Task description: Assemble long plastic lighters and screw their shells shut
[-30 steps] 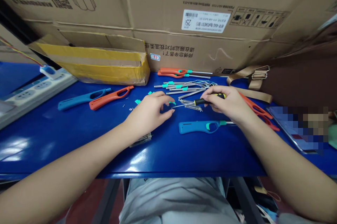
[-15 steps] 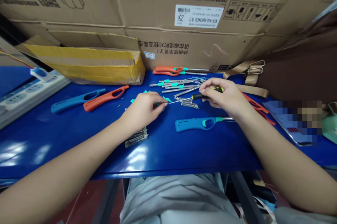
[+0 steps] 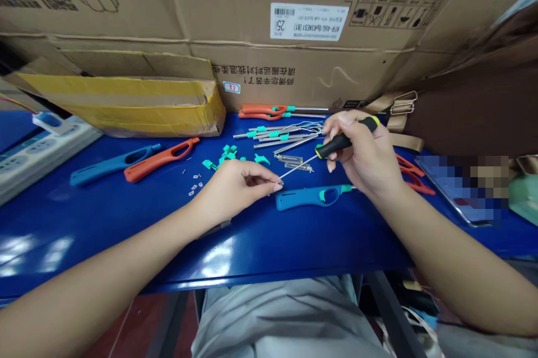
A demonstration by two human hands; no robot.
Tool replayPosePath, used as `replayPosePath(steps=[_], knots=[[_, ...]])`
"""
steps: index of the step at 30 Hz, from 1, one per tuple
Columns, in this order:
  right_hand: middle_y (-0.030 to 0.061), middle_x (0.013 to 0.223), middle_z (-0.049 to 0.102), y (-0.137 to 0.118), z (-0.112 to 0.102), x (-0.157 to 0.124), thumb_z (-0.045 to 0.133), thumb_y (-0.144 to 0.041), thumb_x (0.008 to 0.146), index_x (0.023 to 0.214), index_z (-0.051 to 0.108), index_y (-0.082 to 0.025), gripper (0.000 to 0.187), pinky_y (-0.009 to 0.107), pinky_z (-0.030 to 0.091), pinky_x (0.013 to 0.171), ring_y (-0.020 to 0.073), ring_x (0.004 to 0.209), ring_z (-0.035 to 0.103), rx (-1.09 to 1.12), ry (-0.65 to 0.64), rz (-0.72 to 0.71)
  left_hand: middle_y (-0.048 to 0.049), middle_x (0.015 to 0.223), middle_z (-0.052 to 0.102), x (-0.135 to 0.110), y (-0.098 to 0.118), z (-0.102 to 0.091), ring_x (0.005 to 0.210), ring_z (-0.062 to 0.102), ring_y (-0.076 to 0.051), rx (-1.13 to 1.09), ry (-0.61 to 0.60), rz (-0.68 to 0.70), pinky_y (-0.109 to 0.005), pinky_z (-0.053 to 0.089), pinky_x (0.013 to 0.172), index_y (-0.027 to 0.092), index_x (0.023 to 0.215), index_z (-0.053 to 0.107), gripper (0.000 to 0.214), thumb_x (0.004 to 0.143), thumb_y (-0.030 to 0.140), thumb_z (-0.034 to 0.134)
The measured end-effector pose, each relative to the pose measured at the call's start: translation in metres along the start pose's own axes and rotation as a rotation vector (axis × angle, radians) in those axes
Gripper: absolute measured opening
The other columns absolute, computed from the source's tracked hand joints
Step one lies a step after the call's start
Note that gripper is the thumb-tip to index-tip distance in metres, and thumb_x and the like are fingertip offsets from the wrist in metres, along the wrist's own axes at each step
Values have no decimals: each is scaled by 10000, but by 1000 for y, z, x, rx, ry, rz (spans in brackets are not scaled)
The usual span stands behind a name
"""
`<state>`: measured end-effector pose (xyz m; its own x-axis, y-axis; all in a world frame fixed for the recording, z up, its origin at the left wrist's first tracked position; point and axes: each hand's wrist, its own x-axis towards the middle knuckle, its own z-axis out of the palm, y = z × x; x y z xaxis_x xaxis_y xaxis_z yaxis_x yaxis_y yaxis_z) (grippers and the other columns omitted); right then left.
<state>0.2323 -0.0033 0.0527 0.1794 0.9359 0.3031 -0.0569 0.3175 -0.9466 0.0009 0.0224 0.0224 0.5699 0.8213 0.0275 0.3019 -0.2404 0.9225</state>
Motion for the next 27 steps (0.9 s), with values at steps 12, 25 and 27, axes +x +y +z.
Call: replayPosePath(steps=[12,25,27], knots=[[-42,632,623,7,-1,-1,765,-315,808,645,623,-216,238,237,492,304,99,379,546,78,-22,-42,-31,864,816,0,4,4,752,719,-152,-107,-56,-110,-235,560,701,192,862,826,158,761,313,823],[-29,643,629,8,-5,-2,759,-326,839,674,639,-211,235,239,489,297,106,386,563,17,-45,-147,-36,851,813,-3,8,3,723,711,-142,-73,-71,-79,-230,559,685,179,875,823,148,788,297,802],[-28,642,627,9,-5,-2,755,-338,848,668,636,-210,251,234,494,300,104,389,566,3,-47,-143,-34,844,812,-2,7,3,708,707,-140,-59,-74,-80,-229,557,674,182,874,824,146,795,303,799]])
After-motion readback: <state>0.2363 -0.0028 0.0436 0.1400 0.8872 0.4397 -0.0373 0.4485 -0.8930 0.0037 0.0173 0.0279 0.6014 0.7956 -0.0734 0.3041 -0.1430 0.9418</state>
